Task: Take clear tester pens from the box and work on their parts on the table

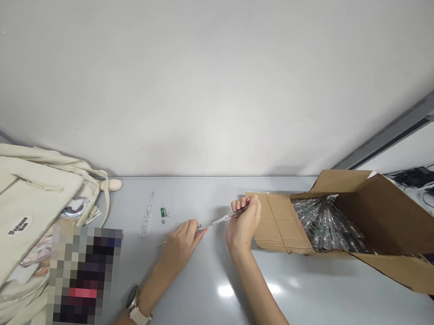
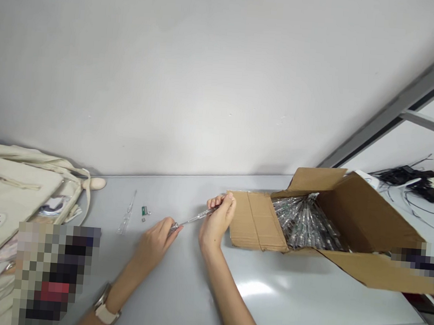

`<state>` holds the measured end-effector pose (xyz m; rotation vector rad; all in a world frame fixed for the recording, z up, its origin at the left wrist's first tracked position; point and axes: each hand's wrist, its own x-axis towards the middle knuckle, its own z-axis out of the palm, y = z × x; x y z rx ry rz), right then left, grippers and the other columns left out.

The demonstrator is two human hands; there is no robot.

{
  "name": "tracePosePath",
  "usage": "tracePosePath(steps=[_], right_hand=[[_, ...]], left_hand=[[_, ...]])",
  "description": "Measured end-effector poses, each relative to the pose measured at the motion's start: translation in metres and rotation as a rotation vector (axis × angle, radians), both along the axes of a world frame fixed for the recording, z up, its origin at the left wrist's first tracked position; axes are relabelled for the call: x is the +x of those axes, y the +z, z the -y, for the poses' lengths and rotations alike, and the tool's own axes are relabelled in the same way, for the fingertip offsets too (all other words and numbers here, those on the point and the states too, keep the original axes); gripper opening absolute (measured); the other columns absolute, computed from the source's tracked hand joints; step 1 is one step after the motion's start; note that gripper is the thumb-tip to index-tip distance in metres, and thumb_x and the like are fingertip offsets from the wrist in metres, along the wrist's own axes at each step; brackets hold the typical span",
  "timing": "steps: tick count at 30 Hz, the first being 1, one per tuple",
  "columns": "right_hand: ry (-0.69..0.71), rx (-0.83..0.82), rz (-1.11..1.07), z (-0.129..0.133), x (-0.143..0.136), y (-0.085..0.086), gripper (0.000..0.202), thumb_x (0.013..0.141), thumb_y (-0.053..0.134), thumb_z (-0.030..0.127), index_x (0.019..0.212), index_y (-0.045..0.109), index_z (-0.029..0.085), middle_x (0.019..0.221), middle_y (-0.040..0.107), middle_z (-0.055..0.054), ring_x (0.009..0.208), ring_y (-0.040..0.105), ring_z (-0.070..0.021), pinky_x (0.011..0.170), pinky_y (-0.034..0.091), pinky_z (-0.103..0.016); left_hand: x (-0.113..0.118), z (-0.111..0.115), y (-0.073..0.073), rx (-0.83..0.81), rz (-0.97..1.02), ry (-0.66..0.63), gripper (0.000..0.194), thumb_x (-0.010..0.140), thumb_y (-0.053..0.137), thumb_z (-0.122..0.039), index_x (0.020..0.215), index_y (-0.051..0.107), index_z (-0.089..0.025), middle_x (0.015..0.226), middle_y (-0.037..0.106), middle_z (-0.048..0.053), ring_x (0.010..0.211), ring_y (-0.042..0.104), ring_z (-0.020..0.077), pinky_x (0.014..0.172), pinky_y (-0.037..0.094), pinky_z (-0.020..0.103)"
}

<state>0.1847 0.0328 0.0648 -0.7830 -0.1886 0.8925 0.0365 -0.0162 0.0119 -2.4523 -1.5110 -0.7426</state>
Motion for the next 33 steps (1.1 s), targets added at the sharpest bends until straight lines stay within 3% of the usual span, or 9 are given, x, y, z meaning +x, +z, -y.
tracePosePath(steps=[7, 15, 18, 21, 26, 33], right_hand=[[-0.013, 0.036, 0.039, 0.001, -0.002, 0.0, 0.031, 0.09, 0.058, 0.038, 0.071, 0.043, 0.02, 0.065, 0.037, 0.007, 0.056, 0.037, -0.007, 0.053, 0.036, -0.021], [0.046, 0.096, -0.024, 0.0, 0.011, 0.007, 0.023, 0.081, 0.071, 0.038, 0.081, 0.06, 0.018, 0.073, 0.045, 0.005, 0.06, 0.044, -0.0058, 0.057, 0.042, -0.02], [0.182, 0.117, -0.079, 0.001, 0.015, 0.01, 0.026, 0.081, 0.071, 0.037, 0.075, 0.055, 0.018, 0.065, 0.042, 0.007, 0.049, 0.033, -0.0042, 0.042, 0.029, -0.018], [0.29, 0.122, -0.102, 0.003, 0.017, 0.013, 0.038, 0.086, 0.064, 0.041, 0.063, 0.041, 0.02, 0.05, 0.025, 0.011, 0.041, 0.019, -0.0055, 0.037, 0.02, -0.02], [0.277, 0.12, -0.125, 0.002, 0.019, 0.017, 0.058, 0.089, 0.059, 0.045, 0.056, 0.019, 0.021, 0.044, 0.015, 0.011, 0.039, 0.009, -0.006, 0.035, 0.014, -0.021], [0.265, 0.099, -0.174, 0.004, 0.011, 0.017, 0.056, 0.089, 0.06, 0.045, 0.057, 0.021, 0.021, 0.046, 0.014, 0.012, 0.041, 0.008, -0.0062, 0.035, 0.013, -0.02]], left_hand=[[0.001, 0.001, 0.0, -0.02, 0.007, -0.005, 0.034, 0.102, 0.035, -0.038, 0.076, 0.046, -0.02, 0.061, 0.053, -0.003, 0.053, 0.053, 0.0114, 0.052, 0.036, 0.024], [0.0, 0.002, 0.001, -0.027, 0.042, 0.0, 0.034, 0.102, 0.033, -0.038, 0.077, 0.046, -0.02, 0.062, 0.054, -0.003, 0.053, 0.053, 0.0107, 0.052, 0.036, 0.024], [-0.001, 0.002, 0.001, -0.05, 0.06, -0.002, 0.032, 0.102, 0.034, -0.038, 0.078, 0.045, -0.02, 0.062, 0.054, -0.003, 0.053, 0.053, 0.0109, 0.052, 0.035, 0.024], [-0.002, 0.002, 0.0, -0.079, 0.088, -0.002, 0.031, 0.102, 0.035, -0.038, 0.078, 0.045, -0.02, 0.063, 0.054, -0.003, 0.053, 0.052, 0.011, 0.052, 0.034, 0.024], [-0.003, 0.002, -0.001, -0.096, 0.101, 0.008, 0.029, 0.101, 0.038, -0.036, 0.078, 0.045, -0.02, 0.063, 0.054, -0.003, 0.054, 0.052, 0.0113, 0.053, 0.034, 0.024], [-0.002, 0.003, -0.001, -0.083, 0.084, -0.01, 0.03, 0.101, 0.038, -0.037, 0.078, 0.046, -0.02, 0.063, 0.054, -0.003, 0.054, 0.053, 0.0115, 0.053, 0.035, 0.024]])
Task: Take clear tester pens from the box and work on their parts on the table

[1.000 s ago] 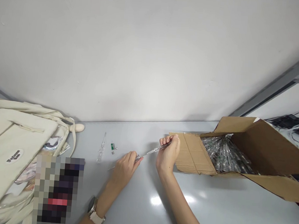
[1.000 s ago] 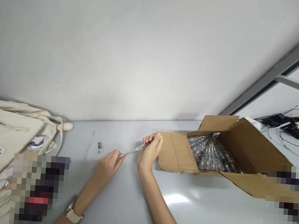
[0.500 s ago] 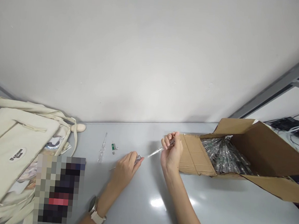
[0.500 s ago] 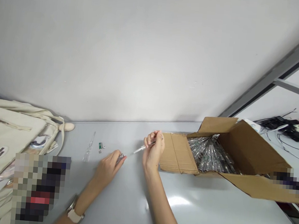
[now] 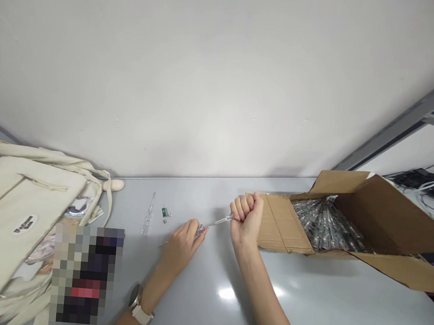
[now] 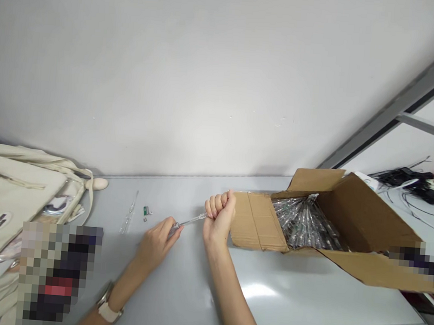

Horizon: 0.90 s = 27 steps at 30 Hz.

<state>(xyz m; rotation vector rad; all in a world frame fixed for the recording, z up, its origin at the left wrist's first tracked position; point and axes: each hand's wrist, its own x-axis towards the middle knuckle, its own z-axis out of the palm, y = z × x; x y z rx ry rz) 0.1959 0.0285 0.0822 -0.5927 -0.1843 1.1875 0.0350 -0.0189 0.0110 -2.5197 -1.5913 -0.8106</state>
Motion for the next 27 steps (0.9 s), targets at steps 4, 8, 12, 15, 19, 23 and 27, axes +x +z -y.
tracePosePath(steps=[4, 8, 12, 15, 19, 23, 27], right_hand=[[-0.009, -0.031, 0.021, -0.0002, -0.0028, -0.0024, 0.056, 0.089, 0.06, 0.047, 0.058, 0.021, 0.021, 0.046, 0.014, 0.012, 0.041, 0.008, -0.0061, 0.035, 0.014, -0.02], [-0.014, -0.048, 0.014, -0.0013, -0.0029, -0.0036, 0.054, 0.088, 0.06, 0.045, 0.058, 0.022, 0.022, 0.046, 0.015, 0.012, 0.041, 0.009, -0.006, 0.036, 0.013, -0.021], [-0.033, -0.079, 0.034, -0.0018, -0.0028, -0.0044, 0.051, 0.088, 0.06, 0.04, 0.058, 0.022, 0.022, 0.046, 0.015, 0.012, 0.041, 0.009, -0.0059, 0.036, 0.014, -0.02], [-0.035, -0.088, 0.044, -0.0018, -0.0026, -0.0057, 0.051, 0.087, 0.059, 0.039, 0.059, 0.02, 0.022, 0.046, 0.014, 0.012, 0.04, 0.01, -0.0059, 0.036, 0.015, -0.02], [-0.035, -0.086, 0.021, -0.0017, -0.0021, -0.0078, 0.051, 0.087, 0.06, 0.037, 0.059, 0.02, 0.022, 0.047, 0.014, 0.012, 0.04, 0.009, -0.0058, 0.035, 0.015, -0.02], [-0.032, -0.08, 0.005, -0.0019, -0.0018, -0.0088, 0.05, 0.086, 0.061, 0.035, 0.059, 0.02, 0.022, 0.047, 0.014, 0.012, 0.041, 0.01, -0.0057, 0.036, 0.015, -0.02], [-0.03, -0.091, 0.029, -0.0025, -0.0014, -0.0102, 0.05, 0.085, 0.061, 0.037, 0.059, 0.021, 0.022, 0.047, 0.015, 0.013, 0.04, 0.01, -0.0056, 0.036, 0.015, -0.02]], left_hand=[[0.0009, -0.0005, 0.0011, 0.011, -0.01, 0.007, 0.031, 0.101, 0.037, -0.037, 0.077, 0.047, -0.02, 0.062, 0.054, -0.003, 0.054, 0.053, 0.0112, 0.053, 0.036, 0.024], [0.0018, -0.0009, 0.003, 0.029, -0.026, 0.004, 0.033, 0.102, 0.036, -0.037, 0.076, 0.047, -0.02, 0.062, 0.054, -0.003, 0.053, 0.052, 0.0107, 0.052, 0.036, 0.024], [0.0021, -0.0007, 0.0043, 0.055, -0.058, 0.004, 0.033, 0.102, 0.036, -0.036, 0.076, 0.048, -0.019, 0.063, 0.055, -0.002, 0.054, 0.052, 0.0105, 0.053, 0.037, 0.024], [0.0022, -0.0004, 0.0046, 0.073, -0.074, 0.007, 0.033, 0.102, 0.036, -0.036, 0.076, 0.048, -0.019, 0.063, 0.055, -0.002, 0.054, 0.052, 0.0105, 0.053, 0.037, 0.024], [0.0026, -0.0002, 0.0043, 0.061, -0.072, 0.005, 0.032, 0.101, 0.037, -0.036, 0.077, 0.048, -0.019, 0.063, 0.055, -0.002, 0.054, 0.053, 0.0113, 0.052, 0.037, 0.025], [0.0025, -0.0005, 0.0028, 0.063, -0.058, 0.008, 0.031, 0.101, 0.038, -0.036, 0.077, 0.049, -0.02, 0.063, 0.054, -0.002, 0.055, 0.053, 0.012, 0.052, 0.036, 0.025], [0.0021, -0.0006, 0.0019, 0.056, -0.049, 0.007, 0.03, 0.101, 0.039, -0.035, 0.077, 0.049, -0.02, 0.063, 0.054, -0.003, 0.055, 0.053, 0.0119, 0.052, 0.036, 0.025]])
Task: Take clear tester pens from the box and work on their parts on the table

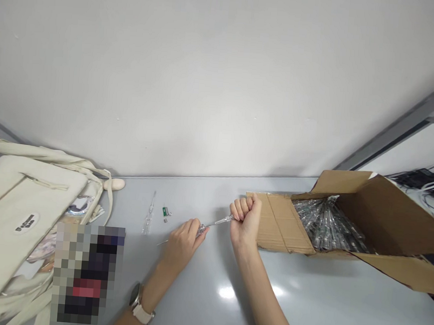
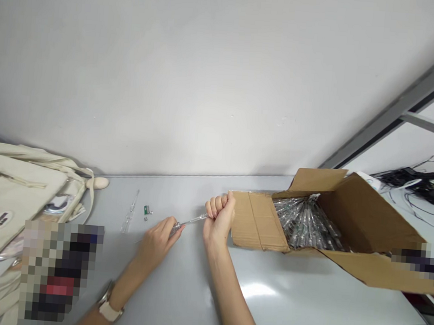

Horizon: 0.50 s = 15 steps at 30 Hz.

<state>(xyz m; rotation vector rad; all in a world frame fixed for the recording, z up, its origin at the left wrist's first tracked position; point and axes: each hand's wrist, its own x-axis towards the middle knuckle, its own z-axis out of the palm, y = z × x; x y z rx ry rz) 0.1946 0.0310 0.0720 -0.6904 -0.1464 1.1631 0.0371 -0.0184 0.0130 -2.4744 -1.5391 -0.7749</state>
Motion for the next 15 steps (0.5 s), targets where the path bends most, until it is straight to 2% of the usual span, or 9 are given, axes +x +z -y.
tracePosePath(steps=[8, 15], right_hand=[[-0.011, -0.012, 0.01, 0.0, 0.0004, -0.002, 0.051, 0.086, 0.06, 0.037, 0.059, 0.02, 0.022, 0.047, 0.014, 0.013, 0.04, 0.009, -0.0057, 0.036, 0.015, -0.02], [-0.023, 0.003, -0.051, 0.0006, -0.001, -0.0021, 0.048, 0.084, 0.061, 0.03, 0.058, 0.022, 0.022, 0.047, 0.014, 0.013, 0.041, 0.009, -0.0056, 0.036, 0.014, -0.02]], left_hand=[[0.0008, -0.0006, 0.0001, 0.044, -0.055, 0.007, 0.033, 0.101, 0.037, -0.036, 0.076, 0.048, -0.02, 0.063, 0.055, -0.002, 0.055, 0.053, 0.0117, 0.053, 0.036, 0.025], [0.0015, -0.0006, 0.0012, 0.063, -0.089, 0.019, 0.033, 0.101, 0.037, -0.036, 0.075, 0.048, -0.019, 0.063, 0.054, -0.002, 0.054, 0.052, 0.0115, 0.053, 0.036, 0.025]])
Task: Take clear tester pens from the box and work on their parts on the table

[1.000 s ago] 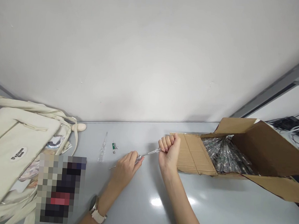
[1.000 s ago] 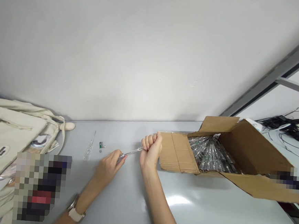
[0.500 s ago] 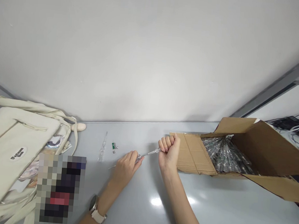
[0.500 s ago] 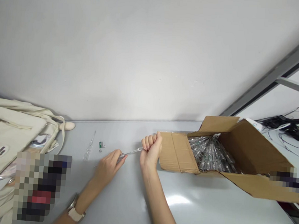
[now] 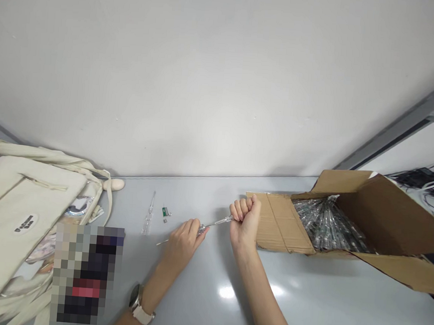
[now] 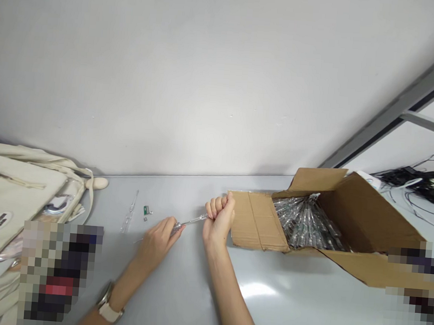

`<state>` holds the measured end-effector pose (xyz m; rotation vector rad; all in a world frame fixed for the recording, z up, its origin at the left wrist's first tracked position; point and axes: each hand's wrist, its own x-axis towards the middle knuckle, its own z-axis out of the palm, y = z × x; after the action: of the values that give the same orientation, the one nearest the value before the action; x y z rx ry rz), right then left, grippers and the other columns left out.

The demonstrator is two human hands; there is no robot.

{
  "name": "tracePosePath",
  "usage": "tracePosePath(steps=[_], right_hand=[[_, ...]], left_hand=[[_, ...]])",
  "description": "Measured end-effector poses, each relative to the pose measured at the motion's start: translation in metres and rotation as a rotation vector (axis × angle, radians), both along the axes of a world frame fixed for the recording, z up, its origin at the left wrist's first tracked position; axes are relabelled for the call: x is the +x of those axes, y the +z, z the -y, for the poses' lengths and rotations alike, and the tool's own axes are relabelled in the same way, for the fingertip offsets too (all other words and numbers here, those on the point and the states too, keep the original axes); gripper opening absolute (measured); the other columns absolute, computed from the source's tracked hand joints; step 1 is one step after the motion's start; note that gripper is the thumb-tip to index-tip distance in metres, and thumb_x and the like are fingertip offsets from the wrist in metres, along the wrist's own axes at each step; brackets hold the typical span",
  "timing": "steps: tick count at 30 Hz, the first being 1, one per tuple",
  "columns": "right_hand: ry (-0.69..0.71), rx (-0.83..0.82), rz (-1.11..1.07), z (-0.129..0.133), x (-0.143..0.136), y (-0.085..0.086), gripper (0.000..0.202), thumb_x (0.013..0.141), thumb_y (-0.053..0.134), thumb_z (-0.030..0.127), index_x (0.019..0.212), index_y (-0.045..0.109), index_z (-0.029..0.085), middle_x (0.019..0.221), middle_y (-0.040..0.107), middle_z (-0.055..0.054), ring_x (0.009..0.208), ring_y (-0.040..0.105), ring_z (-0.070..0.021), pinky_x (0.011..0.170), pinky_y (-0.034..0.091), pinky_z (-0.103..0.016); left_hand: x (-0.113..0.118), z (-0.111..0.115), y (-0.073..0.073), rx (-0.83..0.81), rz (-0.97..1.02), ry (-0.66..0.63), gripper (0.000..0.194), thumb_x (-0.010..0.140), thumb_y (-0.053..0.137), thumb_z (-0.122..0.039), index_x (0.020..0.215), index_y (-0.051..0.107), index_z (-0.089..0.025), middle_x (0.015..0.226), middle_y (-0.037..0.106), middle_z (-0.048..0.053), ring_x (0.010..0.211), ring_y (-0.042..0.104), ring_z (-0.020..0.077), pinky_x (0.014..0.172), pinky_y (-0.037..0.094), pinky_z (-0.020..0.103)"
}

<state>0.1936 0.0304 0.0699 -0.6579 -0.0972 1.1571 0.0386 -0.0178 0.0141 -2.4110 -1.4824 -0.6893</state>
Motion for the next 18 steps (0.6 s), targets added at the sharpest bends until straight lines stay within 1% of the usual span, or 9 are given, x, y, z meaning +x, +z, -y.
tracePosePath(steps=[10, 14, 18], right_hand=[[-0.015, 0.007, 0.048, 0.0034, -0.0024, 0.0022, 0.048, 0.086, 0.06, 0.032, 0.059, 0.021, 0.022, 0.049, 0.012, 0.012, 0.042, 0.009, -0.0062, 0.037, 0.014, -0.021], [0.008, 0.012, 0.056, 0.0042, -0.0031, 0.0025, 0.048, 0.089, 0.056, 0.034, 0.059, 0.021, 0.022, 0.049, 0.011, 0.012, 0.042, 0.007, -0.0065, 0.036, 0.013, -0.021], [0.036, 0.044, 0.04, 0.0039, -0.002, 0.0027, 0.049, 0.09, 0.054, 0.032, 0.058, 0.019, 0.022, 0.048, 0.011, 0.012, 0.042, 0.005, -0.0066, 0.035, 0.012, -0.021]], left_hand=[[0.0013, 0.0012, -0.0012, 0.057, -0.05, 0.015, 0.032, 0.101, 0.04, -0.035, 0.074, 0.048, -0.019, 0.064, 0.054, -0.001, 0.057, 0.053, 0.0131, 0.055, 0.035, 0.027], [0.0006, 0.0024, -0.0015, -0.008, -0.009, 0.011, 0.033, 0.101, 0.039, -0.035, 0.074, 0.046, -0.019, 0.063, 0.052, -0.002, 0.054, 0.051, 0.0122, 0.053, 0.033, 0.026], [-0.0006, 0.0029, -0.0033, -0.112, 0.056, -0.008, 0.032, 0.101, 0.037, -0.037, 0.075, 0.044, -0.02, 0.061, 0.05, -0.003, 0.053, 0.049, 0.0119, 0.052, 0.029, 0.025]])
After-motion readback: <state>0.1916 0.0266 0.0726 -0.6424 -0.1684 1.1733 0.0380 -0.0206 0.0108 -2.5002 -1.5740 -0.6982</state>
